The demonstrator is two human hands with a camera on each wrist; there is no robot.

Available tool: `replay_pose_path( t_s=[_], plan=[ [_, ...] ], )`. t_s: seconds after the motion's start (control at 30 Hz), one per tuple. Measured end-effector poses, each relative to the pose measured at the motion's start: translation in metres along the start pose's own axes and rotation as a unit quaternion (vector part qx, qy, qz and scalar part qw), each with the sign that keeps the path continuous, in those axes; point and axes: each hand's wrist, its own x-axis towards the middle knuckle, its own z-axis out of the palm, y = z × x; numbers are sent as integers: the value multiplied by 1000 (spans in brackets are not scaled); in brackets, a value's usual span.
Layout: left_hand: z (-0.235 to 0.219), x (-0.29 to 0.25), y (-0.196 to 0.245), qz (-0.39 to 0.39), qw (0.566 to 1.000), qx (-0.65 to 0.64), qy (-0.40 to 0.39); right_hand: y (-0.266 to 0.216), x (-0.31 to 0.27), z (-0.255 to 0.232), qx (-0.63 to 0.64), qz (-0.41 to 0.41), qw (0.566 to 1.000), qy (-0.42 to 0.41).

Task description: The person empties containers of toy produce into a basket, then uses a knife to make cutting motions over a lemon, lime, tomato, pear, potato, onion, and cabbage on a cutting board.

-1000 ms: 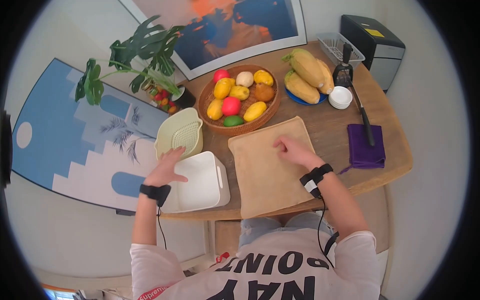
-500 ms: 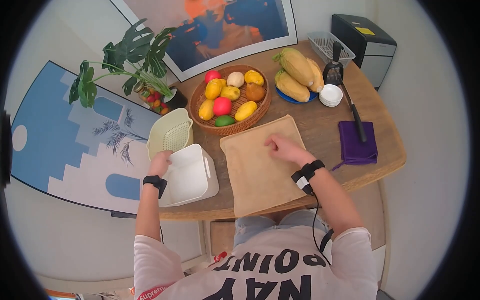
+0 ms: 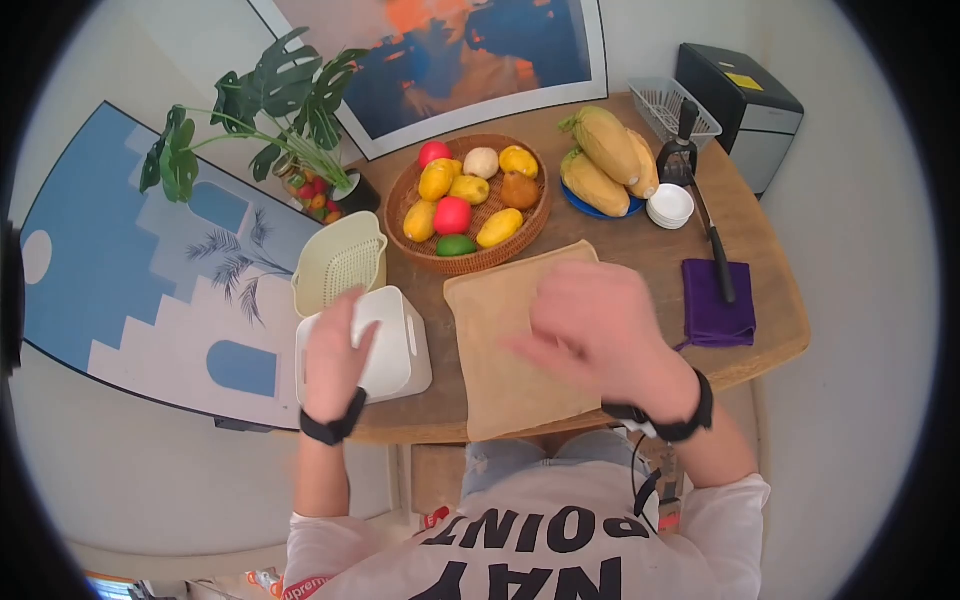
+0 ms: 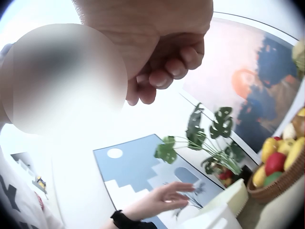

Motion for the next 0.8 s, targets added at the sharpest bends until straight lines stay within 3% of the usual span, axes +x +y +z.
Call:
replay_pose_path(
  t_s=[0.07,0.13,0.2,0.3,0.4,0.43,0.5,0.57,0.63,0.73,0.77,0.8],
  plan=[
    [20,-11,36,9,996,-79,-36,-42,7,-35,-86,-145,985,26],
    [63,-14,51,67,988,-115,-83,-70,-6,-48,-90,-191,975,70],
    [111,-14,53,137,981,-117,-77,-87,-22,-54,-109,-228,962,107],
    [152,-12,54,117,974,-82,-176,-91,-41,-54,-161,-267,928,203],
    [163,-16,52,159,978,-87,-103,-116,-47,-83,-129,-222,965,55],
    [161,-16,51,169,978,-95,-78,-114,-47,-81,-136,-239,958,85],
    [160,-17,54,165,979,-66,-103,-106,-46,-71,-147,-280,938,145],
    [159,-17,56,161,980,-23,-116,-101,-50,-61,-157,-240,952,109],
    [164,-22,63,173,976,20,-129,-83,-35,-52,-199,-262,942,73],
    [172,-30,70,191,976,42,-95,-20,-30,-27,-277,10,960,40],
    [173,-31,72,201,975,49,-83,10,-33,-24,-245,127,961,7],
    [173,-30,74,192,973,53,-116,48,-49,-25,-243,196,950,20]
  ],
)
